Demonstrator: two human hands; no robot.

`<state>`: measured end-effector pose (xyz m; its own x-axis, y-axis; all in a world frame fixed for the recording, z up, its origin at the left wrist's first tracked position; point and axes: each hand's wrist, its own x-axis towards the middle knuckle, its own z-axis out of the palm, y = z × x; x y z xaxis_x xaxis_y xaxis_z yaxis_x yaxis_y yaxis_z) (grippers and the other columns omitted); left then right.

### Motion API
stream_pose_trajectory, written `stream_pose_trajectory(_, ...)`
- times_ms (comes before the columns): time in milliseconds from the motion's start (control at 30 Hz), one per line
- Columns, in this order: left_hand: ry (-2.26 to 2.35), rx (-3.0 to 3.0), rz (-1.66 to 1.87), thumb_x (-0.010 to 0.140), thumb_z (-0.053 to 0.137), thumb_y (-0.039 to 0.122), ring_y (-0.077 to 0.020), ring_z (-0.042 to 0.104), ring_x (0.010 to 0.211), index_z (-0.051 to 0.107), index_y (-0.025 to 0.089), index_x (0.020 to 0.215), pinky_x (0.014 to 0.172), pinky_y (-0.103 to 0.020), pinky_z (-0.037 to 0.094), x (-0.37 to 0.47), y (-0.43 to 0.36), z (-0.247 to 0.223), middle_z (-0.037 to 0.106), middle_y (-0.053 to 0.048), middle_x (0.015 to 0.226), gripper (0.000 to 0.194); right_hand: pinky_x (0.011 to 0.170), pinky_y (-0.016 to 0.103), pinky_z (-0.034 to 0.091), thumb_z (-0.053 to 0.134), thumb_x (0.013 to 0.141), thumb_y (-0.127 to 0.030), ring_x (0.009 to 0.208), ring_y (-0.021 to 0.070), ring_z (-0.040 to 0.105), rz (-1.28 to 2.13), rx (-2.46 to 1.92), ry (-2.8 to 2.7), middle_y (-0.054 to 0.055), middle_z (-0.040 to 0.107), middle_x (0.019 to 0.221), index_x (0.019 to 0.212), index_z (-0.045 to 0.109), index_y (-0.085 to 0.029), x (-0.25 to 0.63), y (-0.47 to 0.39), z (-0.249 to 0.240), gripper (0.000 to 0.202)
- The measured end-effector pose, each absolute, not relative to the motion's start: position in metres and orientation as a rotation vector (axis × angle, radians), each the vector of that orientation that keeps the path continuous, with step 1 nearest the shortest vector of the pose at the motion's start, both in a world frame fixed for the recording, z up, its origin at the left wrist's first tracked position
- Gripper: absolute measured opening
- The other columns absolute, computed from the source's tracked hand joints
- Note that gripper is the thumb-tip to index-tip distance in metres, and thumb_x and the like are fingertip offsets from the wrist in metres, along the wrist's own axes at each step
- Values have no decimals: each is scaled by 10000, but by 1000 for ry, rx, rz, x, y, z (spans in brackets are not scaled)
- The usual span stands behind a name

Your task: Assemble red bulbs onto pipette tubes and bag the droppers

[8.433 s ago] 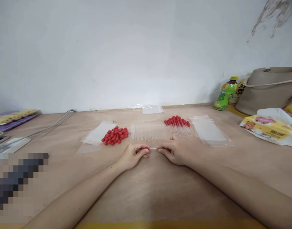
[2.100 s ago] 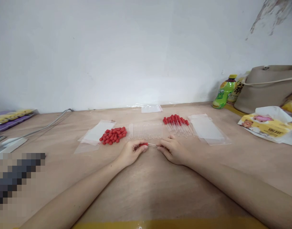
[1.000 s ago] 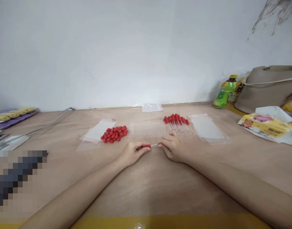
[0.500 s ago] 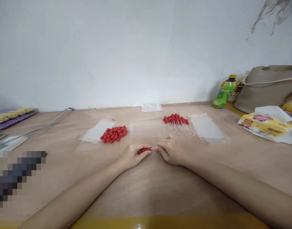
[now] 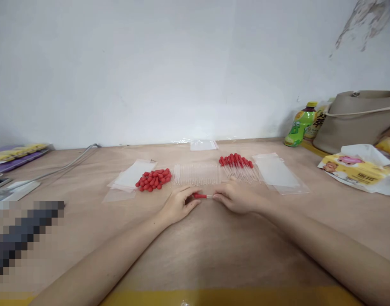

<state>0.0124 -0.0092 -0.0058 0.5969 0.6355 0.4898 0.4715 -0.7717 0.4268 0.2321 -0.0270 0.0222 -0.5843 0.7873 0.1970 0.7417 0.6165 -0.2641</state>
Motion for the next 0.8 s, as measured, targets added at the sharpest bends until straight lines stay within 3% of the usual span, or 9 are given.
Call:
stream_pose_trajectory(200,983,2582,856,798,530,235,-178,589,853,552,189,1101,726,-305,487,9,-8,-8,626,-65,1020,308,526,214,309,427,779,-309,557,116,506,373,-1728,-2088,4,590,574,588,586,-175,273,11,36,282)
stream_pose_trajectory(333,924,2590,848,818,494,212,-171,580,912,567,204,1085,764,-294,477,10,-8,-8,620,-50,1061,277,505,225,306,438,747,-350,552,130,510,218,-1993,-1822,21,581,562,521,561,-175,277,37,34,311)
stream_pose_trajectory(600,924,2595,797,822,487,221,-174,599,888,599,200,1054,786,-311,477,9,-8,-6,647,-51,1001,258,590,280,338,406,760,-353,686,200,559,-32,-2134,-1756,72,622,710,709,634,-191,257,45,22,284)
stream_pose_trajectory(800,911,2593,825,818,500,217,-177,598,894,611,196,1035,794,-315,471,10,-7,-7,652,-53,992,245,639,298,332,382,784,-379,710,198,561,-127,-2131,-1827,69,623,748,746,630,-185,253,45,16,317)
